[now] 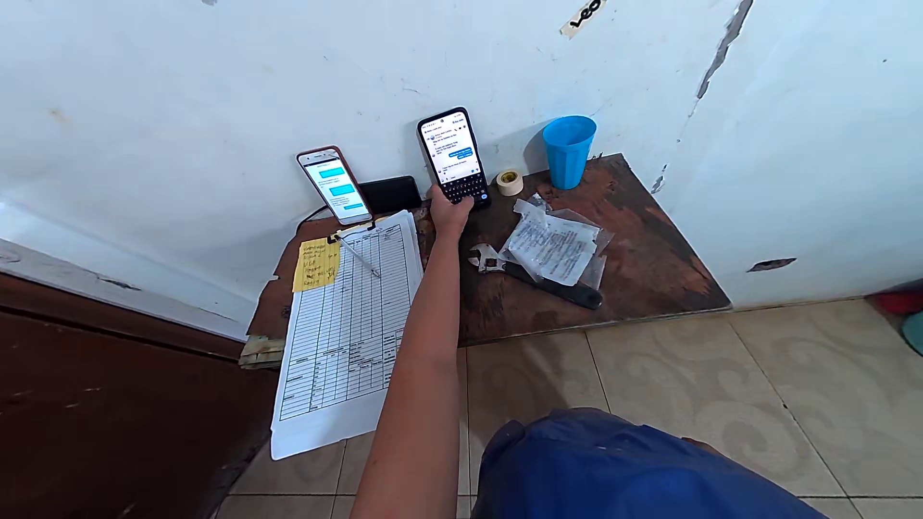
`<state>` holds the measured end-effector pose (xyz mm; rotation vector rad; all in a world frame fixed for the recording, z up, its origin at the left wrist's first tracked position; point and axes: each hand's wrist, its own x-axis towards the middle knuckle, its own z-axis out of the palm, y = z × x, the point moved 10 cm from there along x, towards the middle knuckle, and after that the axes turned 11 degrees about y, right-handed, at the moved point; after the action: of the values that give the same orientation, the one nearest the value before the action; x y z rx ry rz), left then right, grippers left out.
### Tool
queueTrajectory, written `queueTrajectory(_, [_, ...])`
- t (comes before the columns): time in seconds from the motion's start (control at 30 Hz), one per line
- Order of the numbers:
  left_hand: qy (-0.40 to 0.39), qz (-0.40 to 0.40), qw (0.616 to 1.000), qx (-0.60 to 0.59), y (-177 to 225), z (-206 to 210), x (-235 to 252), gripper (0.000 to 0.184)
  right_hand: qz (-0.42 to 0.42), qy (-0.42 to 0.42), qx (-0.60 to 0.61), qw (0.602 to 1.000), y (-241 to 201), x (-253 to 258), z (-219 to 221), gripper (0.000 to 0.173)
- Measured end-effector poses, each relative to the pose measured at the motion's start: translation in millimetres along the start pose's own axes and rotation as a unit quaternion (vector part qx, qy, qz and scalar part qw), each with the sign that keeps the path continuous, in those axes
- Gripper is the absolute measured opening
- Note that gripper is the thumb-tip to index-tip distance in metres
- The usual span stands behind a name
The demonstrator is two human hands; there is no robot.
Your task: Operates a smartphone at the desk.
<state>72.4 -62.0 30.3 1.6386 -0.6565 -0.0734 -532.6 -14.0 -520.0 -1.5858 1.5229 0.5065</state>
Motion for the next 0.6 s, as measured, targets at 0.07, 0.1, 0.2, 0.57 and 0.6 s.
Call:
queueTrajectory(0.07, [0.011,-0.005,0.999,0.033,5,-1,-2,0.071,0.007,-0.007,0.0,1.0,-12,-20,-8,0.045])
queueTrajectory(0.1, [0.018,-0.009,0.998,0.052,6,-2,-4,0.073,0.007,-0.008,-0.002,1.0,-15,-25,-11,0.045])
queueTrajectory(0.2, [0.045,-0.04,0.992,0.107,9,-4,-6,0.079,0.007,-0.01,0.001,1.0,-22,-32,-15,0.045])
queueTrajectory(0.57, [-0.017,-0.026,0.999,0.019,-1,5,1,0.083,0.009,-0.018,0.027,0.999,-22,-31,-13,0.046])
queueTrajectory(0.6, [-0.025,-0.022,0.999,0.008,-1,5,1,0.084,0.005,-0.017,0.02,1.0,-18,-24,-10,0.047])
